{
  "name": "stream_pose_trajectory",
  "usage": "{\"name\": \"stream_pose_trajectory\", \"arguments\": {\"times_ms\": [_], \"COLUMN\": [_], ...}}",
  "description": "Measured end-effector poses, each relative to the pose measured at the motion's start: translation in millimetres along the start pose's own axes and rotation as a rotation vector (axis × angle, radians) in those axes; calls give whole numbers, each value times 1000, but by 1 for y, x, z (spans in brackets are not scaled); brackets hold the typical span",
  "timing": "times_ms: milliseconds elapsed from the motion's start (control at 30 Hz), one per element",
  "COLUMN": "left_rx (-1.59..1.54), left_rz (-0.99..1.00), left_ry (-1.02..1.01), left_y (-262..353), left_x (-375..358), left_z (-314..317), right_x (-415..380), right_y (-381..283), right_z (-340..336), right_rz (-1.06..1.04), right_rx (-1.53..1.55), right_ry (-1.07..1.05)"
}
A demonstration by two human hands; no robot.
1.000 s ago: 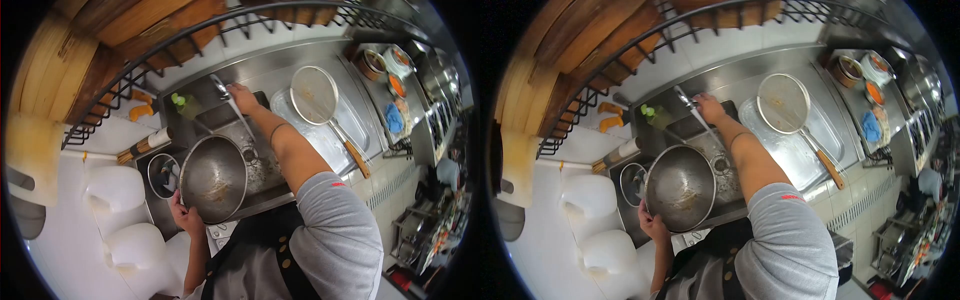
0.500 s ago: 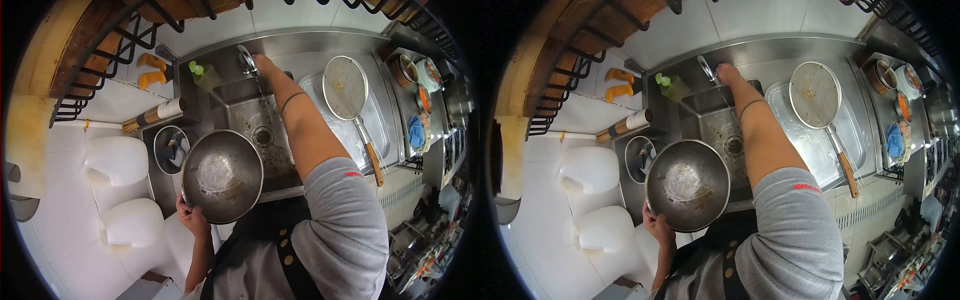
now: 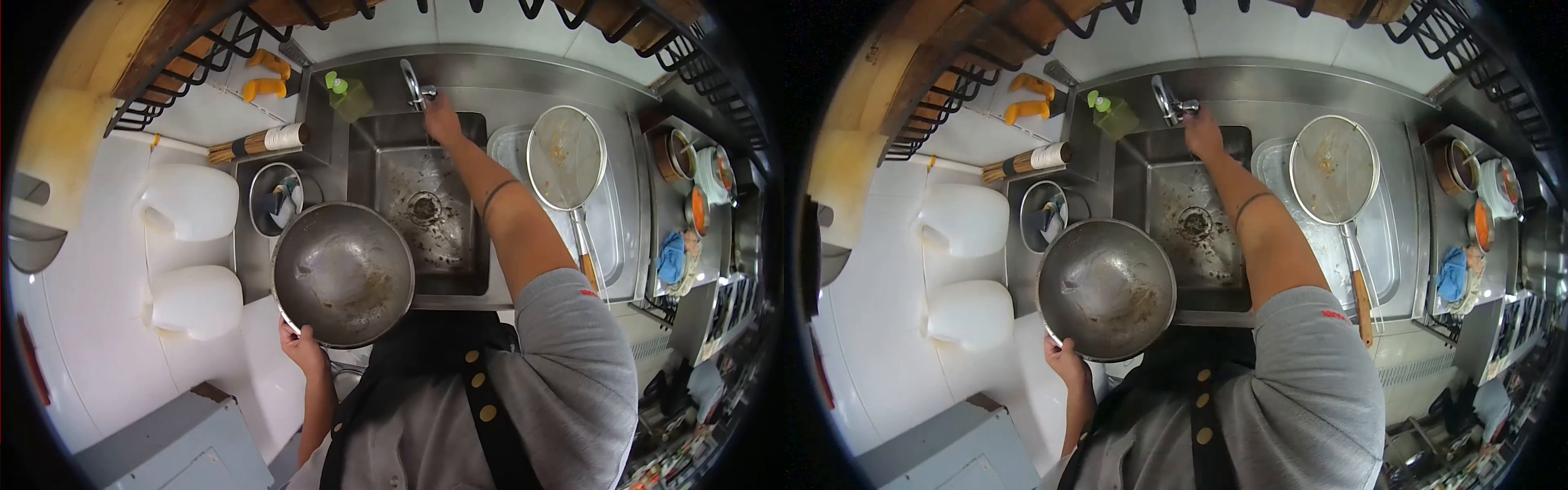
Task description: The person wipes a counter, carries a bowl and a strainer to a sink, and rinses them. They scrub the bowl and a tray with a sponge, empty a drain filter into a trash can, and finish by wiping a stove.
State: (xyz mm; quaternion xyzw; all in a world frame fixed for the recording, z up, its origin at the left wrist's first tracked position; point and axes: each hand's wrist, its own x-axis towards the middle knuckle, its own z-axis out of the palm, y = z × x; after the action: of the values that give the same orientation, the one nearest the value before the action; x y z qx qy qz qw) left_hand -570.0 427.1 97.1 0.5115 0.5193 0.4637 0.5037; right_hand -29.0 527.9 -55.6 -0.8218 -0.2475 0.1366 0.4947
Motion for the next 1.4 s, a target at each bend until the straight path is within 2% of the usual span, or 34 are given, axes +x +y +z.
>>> {"name": "stream_pose_trajectory", "arguments": {"times_ms": [100, 167, 300, 367, 400, 467, 500, 567, 667, 767, 833, 900, 1033, 1100, 1200, 1333, 1400], "left_rx": [40, 12, -39, -60, -68, -77, -80, -55, -65, -25, -41, -25, 0, 19, 23, 22, 1], "left_rz": [-80, -151, -192, -223, -224, -235, -239, -252, -252, -271, -279, -328, -352, -359, -391, -391, -386], "left_ry": [97, 130, 212, 245, 256, 317, 324, 329, 340, 341, 313, 301, 255, 205, 197, 183, 160], "left_y": [-8, -11, -11, -13, -16, -25, -30, -38, -42, -42, -41, -30, -32, -31, -26, -23, -24], "left_x": [-22, -35, -62, -72, -75, -80, -81, -80, -80, -77, -78, -74, -72, -72, -68, -65, -64], "left_z": [-10, -13, -8, -9, -10, -13, -17, -26, -34, -41, -46, -39, -49, -54, -53, -51, -54], "right_x": [-33, -51, -84, -97, -106, -128, -138, -156, -183, -206, -216, -218, -216, -214, -219, -226, -228], "right_y": [13, 25, 46, 37, 38, 52, 63, 88, 111, 134, 139, 158, 141, 147, 149, 150, 156], "right_z": [-11, -12, -15, -28, -27, -18, -12, -1, 18, 40, 53, 75, 80, 85, 97, 103, 110], "right_rz": [35, 167, 126, 260, 250, 89, 85, -58, -12, -97, -22, -163, -237, -435, -305, -266, -195], "right_rx": [17, -3, -89, -133, -140, -439, -444, -603, -722, -672, -720, -722, -697, -721, -775, -802, -740], "right_ry": [-103, -188, -241, -483, -490, -533, -538, -605, -661, -594, -623, -447, -467, -492, -619, -652, -602]}}
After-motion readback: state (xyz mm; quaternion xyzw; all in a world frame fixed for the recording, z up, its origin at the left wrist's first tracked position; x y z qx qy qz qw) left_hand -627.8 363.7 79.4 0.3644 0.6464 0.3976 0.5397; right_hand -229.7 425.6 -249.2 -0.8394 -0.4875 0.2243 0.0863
